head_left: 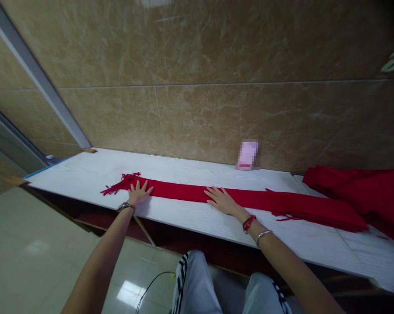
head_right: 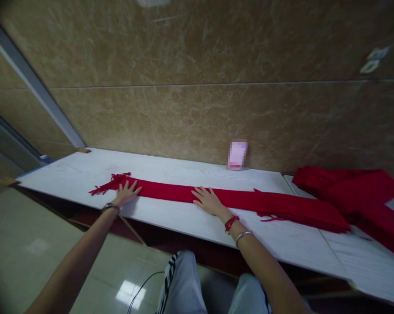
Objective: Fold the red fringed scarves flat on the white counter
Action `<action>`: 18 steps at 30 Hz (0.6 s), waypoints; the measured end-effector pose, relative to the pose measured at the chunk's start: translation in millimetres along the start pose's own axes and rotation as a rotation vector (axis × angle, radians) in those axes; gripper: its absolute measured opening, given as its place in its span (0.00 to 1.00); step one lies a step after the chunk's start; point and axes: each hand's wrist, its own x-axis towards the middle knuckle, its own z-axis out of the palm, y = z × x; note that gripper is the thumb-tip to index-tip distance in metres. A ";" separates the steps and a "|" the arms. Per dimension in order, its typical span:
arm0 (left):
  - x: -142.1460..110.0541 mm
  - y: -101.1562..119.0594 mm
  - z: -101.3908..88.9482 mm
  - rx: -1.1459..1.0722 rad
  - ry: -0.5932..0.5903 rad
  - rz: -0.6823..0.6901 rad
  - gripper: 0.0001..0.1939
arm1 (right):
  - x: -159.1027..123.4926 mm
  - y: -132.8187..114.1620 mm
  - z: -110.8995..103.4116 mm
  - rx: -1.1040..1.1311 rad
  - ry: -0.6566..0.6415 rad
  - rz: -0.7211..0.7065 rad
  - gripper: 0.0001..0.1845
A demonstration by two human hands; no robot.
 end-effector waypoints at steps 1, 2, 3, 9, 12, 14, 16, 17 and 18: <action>6.5 2.2 -1.9 0.006 -0.018 0.012 0.36 | -1.4 0.5 0.3 0.004 0.000 0.008 0.28; 12.2 5.1 -4.0 0.009 -0.037 0.008 0.37 | -2.7 0.6 0.1 0.008 0.000 0.016 0.28; 16.9 7.9 -5.8 0.012 -0.045 -0.008 0.37 | -3.7 0.3 -0.4 0.011 -0.001 0.023 0.28; 35.4 5.1 -10.1 0.034 0.134 -0.051 0.35 | 19.1 -20.0 -7.2 0.019 0.030 0.055 0.28; 44.2 -8.9 -11.6 0.004 0.045 -0.078 0.34 | 45.5 -39.7 -7.1 0.034 0.043 -0.003 0.28; 48.6 -22.5 -13.4 -0.009 0.035 -0.112 0.33 | 58.1 -49.2 -3.1 0.040 0.029 -0.039 0.27; 51.6 -39.0 -15.8 -0.012 0.065 -0.144 0.33 | 63.8 -53.3 2.8 0.034 0.015 -0.052 0.26; 52.8 -47.5 -17.3 -0.011 0.080 -0.167 0.32 | 64.5 -53.5 5.8 0.028 0.014 -0.052 0.26; 54.0 -55.6 -19.2 -0.010 0.094 -0.200 0.32 | 64.3 -53.1 8.3 0.024 0.019 -0.049 0.26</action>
